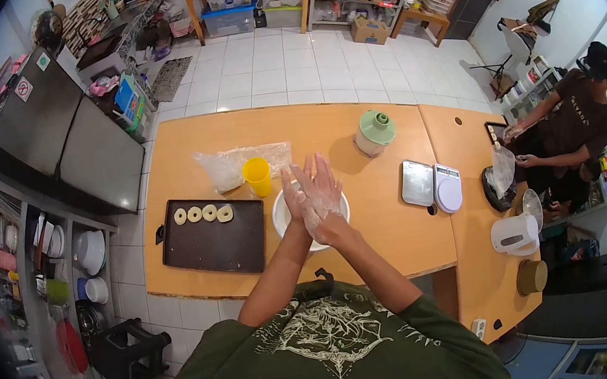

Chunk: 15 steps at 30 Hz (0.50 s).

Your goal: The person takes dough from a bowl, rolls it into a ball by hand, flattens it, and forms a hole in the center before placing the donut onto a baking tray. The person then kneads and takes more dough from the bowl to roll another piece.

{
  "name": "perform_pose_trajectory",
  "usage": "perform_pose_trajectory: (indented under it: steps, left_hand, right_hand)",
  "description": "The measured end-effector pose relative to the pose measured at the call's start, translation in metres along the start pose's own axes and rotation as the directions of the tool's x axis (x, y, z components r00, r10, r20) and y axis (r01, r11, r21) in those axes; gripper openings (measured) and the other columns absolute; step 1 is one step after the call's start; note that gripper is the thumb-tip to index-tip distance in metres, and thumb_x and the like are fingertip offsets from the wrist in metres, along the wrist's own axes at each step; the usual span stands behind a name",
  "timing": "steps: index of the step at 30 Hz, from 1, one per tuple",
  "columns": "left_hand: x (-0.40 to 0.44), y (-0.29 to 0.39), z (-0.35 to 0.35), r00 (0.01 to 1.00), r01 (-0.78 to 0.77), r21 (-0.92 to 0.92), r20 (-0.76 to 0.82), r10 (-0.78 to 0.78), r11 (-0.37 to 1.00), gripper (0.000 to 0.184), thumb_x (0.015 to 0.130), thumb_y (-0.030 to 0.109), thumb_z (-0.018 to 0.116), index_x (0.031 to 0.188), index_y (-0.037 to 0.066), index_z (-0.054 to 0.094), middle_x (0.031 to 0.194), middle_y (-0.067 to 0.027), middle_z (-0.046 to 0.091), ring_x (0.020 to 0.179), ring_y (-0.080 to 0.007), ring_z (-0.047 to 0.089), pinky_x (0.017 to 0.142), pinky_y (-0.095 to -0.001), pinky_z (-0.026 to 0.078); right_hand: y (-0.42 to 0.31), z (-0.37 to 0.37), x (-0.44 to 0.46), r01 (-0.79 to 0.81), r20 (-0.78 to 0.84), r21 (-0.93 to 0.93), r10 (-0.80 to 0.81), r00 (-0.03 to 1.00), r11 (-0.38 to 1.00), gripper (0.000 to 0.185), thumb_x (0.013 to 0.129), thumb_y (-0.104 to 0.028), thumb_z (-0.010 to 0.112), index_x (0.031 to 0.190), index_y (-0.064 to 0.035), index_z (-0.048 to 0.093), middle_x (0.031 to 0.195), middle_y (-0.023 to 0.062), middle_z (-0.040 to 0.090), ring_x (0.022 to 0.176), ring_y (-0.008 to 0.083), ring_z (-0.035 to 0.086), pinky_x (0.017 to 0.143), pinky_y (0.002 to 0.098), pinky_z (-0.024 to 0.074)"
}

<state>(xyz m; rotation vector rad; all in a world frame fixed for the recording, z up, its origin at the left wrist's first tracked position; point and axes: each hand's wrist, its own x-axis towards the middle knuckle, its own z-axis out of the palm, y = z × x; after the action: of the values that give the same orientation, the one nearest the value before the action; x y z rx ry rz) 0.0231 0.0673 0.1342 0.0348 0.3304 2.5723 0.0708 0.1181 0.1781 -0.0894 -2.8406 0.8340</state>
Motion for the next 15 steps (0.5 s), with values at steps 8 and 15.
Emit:
perform_pose_trajectory:
  steps: [8, 15]
  left_hand:
    - [-0.018, -0.007, 0.021, 0.989, 0.103, 0.157, 0.085, -0.118, 0.982, 0.085, 0.092, 0.076, 0.026, 0.159, 0.025, 0.013, 0.163, -0.0039, 0.020, 0.149, -0.0301, 0.020, 0.121, -0.0486, 0.013]
    - [0.007, -0.009, -0.028, 0.993, 0.004, 0.162, 0.112, -0.023, 0.987, 0.086, 0.088, 0.081, 0.018, 0.158, 0.033, 0.009, 0.163, -0.0023, 0.018, 0.150, -0.0316, 0.015, 0.118, -0.0544, 0.016]
  right_hand:
    - [0.042, -0.018, 0.035, -0.109, -0.085, 0.347, 0.146, 0.986, 0.931, 0.058, 0.104, -0.046, 0.021, 0.156, -0.0198, 0.026, 0.160, 0.0278, 0.009, 0.147, 0.0476, 0.012, 0.113, 0.0656, 0.0114]
    - [-0.014, -0.020, 0.001, 0.170, 0.089, -0.011, -0.168, 0.982, 0.985, 0.060, 0.100, -0.048, 0.030, 0.156, -0.0263, 0.027, 0.161, 0.0246, 0.007, 0.148, 0.0485, 0.005, 0.108, 0.0746, 0.0028]
